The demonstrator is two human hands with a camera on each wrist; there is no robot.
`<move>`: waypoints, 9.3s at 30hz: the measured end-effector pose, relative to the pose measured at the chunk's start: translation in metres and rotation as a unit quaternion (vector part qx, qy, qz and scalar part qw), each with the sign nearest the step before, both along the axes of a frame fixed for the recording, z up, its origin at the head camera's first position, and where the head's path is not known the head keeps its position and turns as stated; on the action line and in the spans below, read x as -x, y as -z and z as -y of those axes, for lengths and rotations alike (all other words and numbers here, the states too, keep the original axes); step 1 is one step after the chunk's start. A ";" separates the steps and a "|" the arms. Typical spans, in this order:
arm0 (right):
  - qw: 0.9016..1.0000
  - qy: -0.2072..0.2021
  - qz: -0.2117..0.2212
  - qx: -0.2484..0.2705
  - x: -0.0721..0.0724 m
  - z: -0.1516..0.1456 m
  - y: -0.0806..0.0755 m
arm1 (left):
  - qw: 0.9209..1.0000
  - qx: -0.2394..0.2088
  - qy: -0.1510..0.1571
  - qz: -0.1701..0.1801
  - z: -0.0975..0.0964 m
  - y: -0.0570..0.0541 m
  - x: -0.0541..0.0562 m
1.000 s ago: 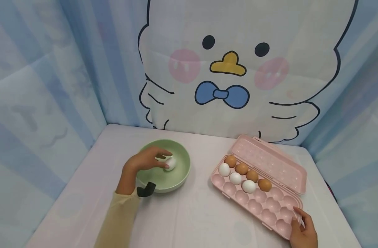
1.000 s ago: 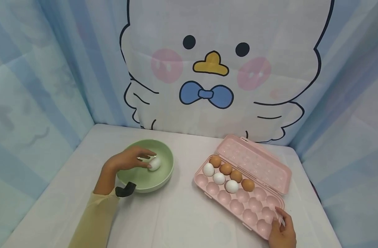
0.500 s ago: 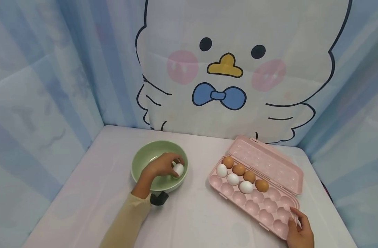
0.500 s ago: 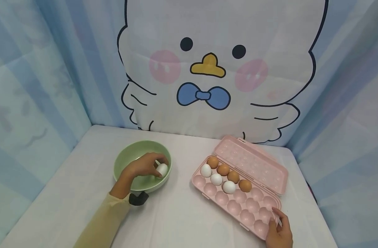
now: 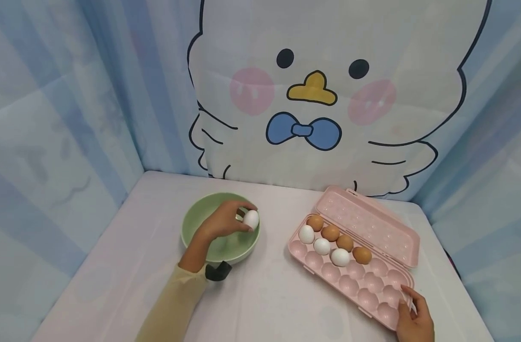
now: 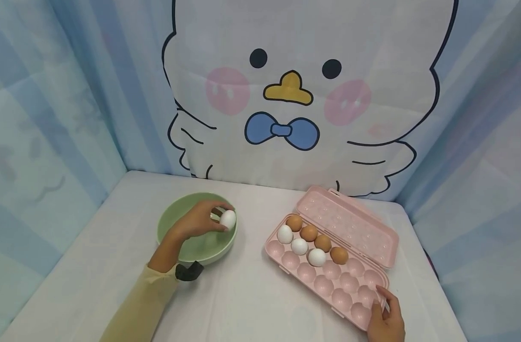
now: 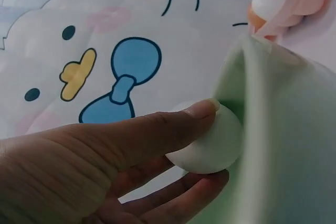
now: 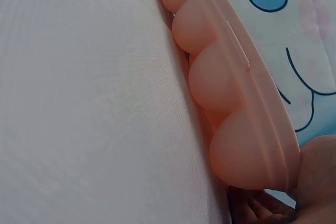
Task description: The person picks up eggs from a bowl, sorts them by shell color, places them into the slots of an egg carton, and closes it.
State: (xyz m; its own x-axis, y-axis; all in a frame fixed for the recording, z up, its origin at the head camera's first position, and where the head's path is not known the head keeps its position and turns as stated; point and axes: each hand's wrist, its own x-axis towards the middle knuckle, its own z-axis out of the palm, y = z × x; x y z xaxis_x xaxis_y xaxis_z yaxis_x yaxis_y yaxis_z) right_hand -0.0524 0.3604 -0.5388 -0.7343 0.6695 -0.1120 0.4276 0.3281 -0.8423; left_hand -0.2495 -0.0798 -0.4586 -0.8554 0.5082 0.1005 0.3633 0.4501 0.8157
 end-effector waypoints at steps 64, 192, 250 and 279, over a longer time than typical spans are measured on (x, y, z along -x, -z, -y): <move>0.999 -0.012 0.006 -0.037 -0.003 0.003 -0.002 | 0.972 -0.031 0.215 -0.093 -0.183 -0.022 -0.036; 0.961 -0.210 -0.066 0.169 0.069 -0.096 -0.019 | 0.994 -0.043 -0.014 0.096 -0.222 0.046 0.071; 0.947 -0.052 -0.280 0.147 -0.001 -0.001 -0.076 | 0.990 -0.133 -0.024 0.030 -0.175 -0.006 -0.016; 1.000 -0.002 -0.007 -0.027 -0.022 0.045 -0.033 | 0.999 0.025 0.038 -0.025 -0.148 0.051 -0.062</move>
State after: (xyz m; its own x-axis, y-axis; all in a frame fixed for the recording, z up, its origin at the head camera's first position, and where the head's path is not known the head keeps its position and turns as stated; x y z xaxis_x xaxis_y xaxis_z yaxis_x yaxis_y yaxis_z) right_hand -0.0306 0.3154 -0.5057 -0.7385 0.6711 -0.0658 0.4148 0.3752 -0.8289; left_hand -0.1874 0.0679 -0.5100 -0.8087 0.5769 0.1151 0.4373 0.4587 0.7735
